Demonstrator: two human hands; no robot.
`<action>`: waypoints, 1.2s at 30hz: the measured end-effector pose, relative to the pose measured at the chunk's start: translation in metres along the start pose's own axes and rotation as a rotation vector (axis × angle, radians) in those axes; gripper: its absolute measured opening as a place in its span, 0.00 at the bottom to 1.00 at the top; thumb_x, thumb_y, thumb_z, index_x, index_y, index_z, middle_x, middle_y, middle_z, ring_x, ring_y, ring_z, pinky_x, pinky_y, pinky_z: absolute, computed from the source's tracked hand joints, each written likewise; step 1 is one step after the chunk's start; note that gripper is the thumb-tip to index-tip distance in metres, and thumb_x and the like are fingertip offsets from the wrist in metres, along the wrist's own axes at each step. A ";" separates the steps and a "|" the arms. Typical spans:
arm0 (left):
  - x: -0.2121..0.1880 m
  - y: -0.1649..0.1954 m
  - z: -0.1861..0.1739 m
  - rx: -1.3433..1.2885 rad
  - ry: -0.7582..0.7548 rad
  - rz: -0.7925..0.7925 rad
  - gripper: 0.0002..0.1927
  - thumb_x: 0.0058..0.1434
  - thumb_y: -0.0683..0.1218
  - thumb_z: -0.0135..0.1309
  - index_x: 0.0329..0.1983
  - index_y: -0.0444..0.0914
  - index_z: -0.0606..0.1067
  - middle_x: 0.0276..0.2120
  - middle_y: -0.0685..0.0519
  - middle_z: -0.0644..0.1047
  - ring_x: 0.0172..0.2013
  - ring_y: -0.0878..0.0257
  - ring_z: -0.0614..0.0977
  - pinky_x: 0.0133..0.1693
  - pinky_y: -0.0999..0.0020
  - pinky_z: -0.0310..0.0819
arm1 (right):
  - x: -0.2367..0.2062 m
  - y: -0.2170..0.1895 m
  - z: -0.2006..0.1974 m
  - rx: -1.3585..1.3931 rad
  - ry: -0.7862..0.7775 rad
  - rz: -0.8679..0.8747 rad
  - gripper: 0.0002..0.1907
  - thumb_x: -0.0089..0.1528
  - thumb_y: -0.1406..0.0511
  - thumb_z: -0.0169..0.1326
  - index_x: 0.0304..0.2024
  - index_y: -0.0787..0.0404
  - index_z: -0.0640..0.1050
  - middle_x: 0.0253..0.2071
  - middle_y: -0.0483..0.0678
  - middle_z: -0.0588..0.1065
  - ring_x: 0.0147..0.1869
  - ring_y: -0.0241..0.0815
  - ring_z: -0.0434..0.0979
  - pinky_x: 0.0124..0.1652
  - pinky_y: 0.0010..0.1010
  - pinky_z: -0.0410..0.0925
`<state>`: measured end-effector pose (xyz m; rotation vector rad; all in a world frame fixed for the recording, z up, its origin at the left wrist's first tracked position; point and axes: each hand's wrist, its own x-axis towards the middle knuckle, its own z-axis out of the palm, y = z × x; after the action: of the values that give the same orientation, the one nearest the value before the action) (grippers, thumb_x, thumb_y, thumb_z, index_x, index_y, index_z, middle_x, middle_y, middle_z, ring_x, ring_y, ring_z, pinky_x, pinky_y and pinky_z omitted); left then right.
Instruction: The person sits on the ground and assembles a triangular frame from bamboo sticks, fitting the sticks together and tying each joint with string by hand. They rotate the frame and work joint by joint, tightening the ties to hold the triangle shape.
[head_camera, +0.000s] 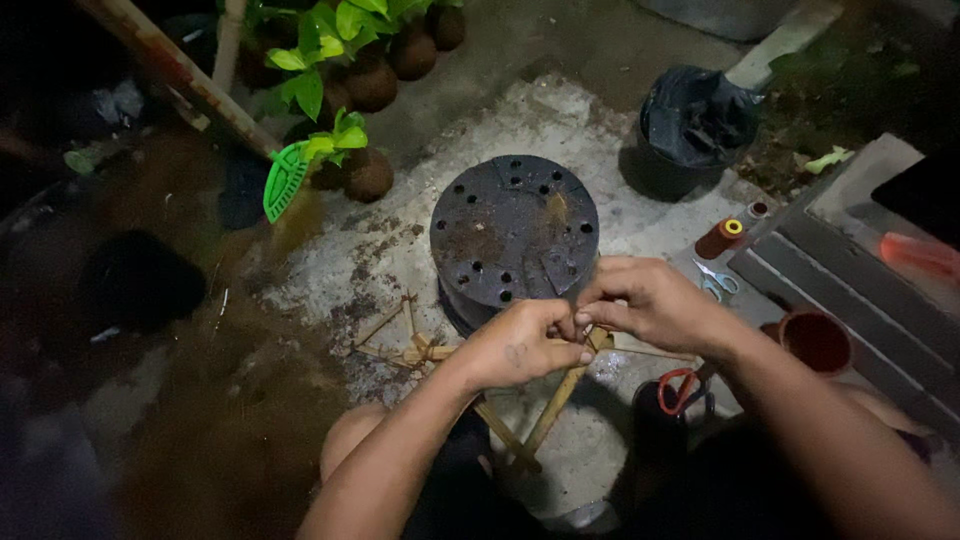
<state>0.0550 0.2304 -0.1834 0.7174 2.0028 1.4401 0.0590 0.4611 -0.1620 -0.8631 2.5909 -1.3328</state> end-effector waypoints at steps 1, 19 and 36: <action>0.000 -0.002 0.002 -0.001 -0.018 -0.012 0.10 0.57 0.43 0.66 0.33 0.33 0.77 0.33 0.50 0.83 0.37 0.66 0.83 0.40 0.69 0.78 | 0.001 0.009 0.001 0.074 -0.024 0.038 0.04 0.58 0.67 0.64 0.35 0.60 0.83 0.31 0.45 0.78 0.38 0.40 0.79 0.37 0.31 0.71; -0.026 -0.011 -0.037 -0.026 0.296 0.034 0.13 0.59 0.45 0.65 0.39 0.33 0.75 0.38 0.50 0.82 0.42 0.66 0.82 0.44 0.69 0.79 | 0.001 0.056 0.104 1.396 0.018 0.566 0.08 0.65 0.64 0.55 0.42 0.63 0.77 0.18 0.37 0.65 0.17 0.27 0.59 0.37 0.36 0.77; -0.020 0.000 -0.042 0.309 0.183 -0.092 0.16 0.57 0.50 0.63 0.42 0.36 0.79 0.37 0.44 0.84 0.40 0.57 0.87 0.43 0.63 0.79 | -0.008 -0.006 0.052 -0.405 0.055 -0.108 0.12 0.53 0.67 0.60 0.40 0.55 0.78 0.33 0.49 0.74 0.33 0.56 0.76 0.31 0.43 0.68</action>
<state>0.0390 0.1886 -0.1696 0.6272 2.4005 1.1934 0.0856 0.4253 -0.1905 -1.0456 2.9496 -0.8711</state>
